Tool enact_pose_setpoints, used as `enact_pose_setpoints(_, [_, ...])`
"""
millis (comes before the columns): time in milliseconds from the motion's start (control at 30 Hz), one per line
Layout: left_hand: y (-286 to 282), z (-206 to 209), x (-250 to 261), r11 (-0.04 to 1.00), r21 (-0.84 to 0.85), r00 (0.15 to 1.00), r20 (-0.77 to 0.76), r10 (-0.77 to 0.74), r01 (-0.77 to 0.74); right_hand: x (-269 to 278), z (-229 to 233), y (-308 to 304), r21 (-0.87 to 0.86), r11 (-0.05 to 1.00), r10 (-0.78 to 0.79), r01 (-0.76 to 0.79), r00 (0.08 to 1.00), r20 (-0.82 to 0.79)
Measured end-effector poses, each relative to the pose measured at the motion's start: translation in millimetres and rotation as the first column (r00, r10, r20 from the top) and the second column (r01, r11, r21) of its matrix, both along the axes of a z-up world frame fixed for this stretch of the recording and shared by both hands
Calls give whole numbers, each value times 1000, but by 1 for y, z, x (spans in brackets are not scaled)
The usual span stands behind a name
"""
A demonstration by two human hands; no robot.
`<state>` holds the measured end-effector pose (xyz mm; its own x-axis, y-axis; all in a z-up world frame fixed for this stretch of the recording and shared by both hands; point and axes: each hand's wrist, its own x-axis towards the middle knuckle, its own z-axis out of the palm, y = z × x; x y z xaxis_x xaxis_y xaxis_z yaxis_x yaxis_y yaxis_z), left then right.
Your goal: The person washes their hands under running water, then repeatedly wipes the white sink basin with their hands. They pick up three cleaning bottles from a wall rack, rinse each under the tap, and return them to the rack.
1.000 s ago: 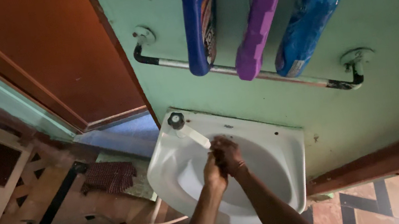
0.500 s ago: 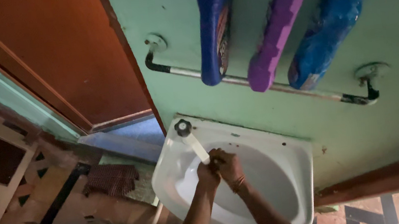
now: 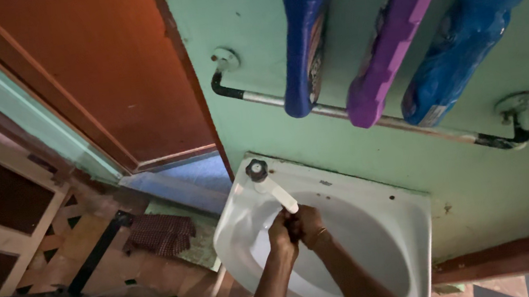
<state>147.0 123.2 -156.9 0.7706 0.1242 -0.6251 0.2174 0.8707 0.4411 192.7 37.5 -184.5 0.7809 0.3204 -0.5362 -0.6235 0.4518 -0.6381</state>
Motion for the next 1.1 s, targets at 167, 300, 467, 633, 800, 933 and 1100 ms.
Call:
enact_pose_setpoints(167, [6, -7, 4, 999, -26, 982, 188, -34, 40, -4, 83, -15, -642, 766, 299, -38, 904, 304])
enact_pose_setpoints(300, [2, 40, -5, 954, 252, 982, 56, -180, 160, 5, 141, -32, -853, 520, 533, -38, 795, 289])
enact_pose_setpoints(467, [-2, 51, -6, 913, 388, 976, 113, -187, 130, 19, 117, -44, -616, 786, 307, -59, 902, 305])
enact_pose_setpoints(633, [6, 55, -20, 833, 551, 931, 273, -244, 57, 10, 30, -42, 17, 1000, -2, 2, 1000, 23])
enact_pose_setpoints(800, [24, 24, -23, 412, 910, 934, 109, -340, 44, 6, 4, -27, 95, 995, 23, -37, 989, 144])
enact_pose_setpoints(933, [49, 0, -32, -442, 897, 853, -213, -476, -23, -7, 39, -23, -586, 739, 525, -334, 830, 188])
enact_pose_setpoints(1100, [32, 11, -43, -782, 600, 472, -745, -471, 167, -36, 83, -44, -777, 475, 785, -412, 597, 163])
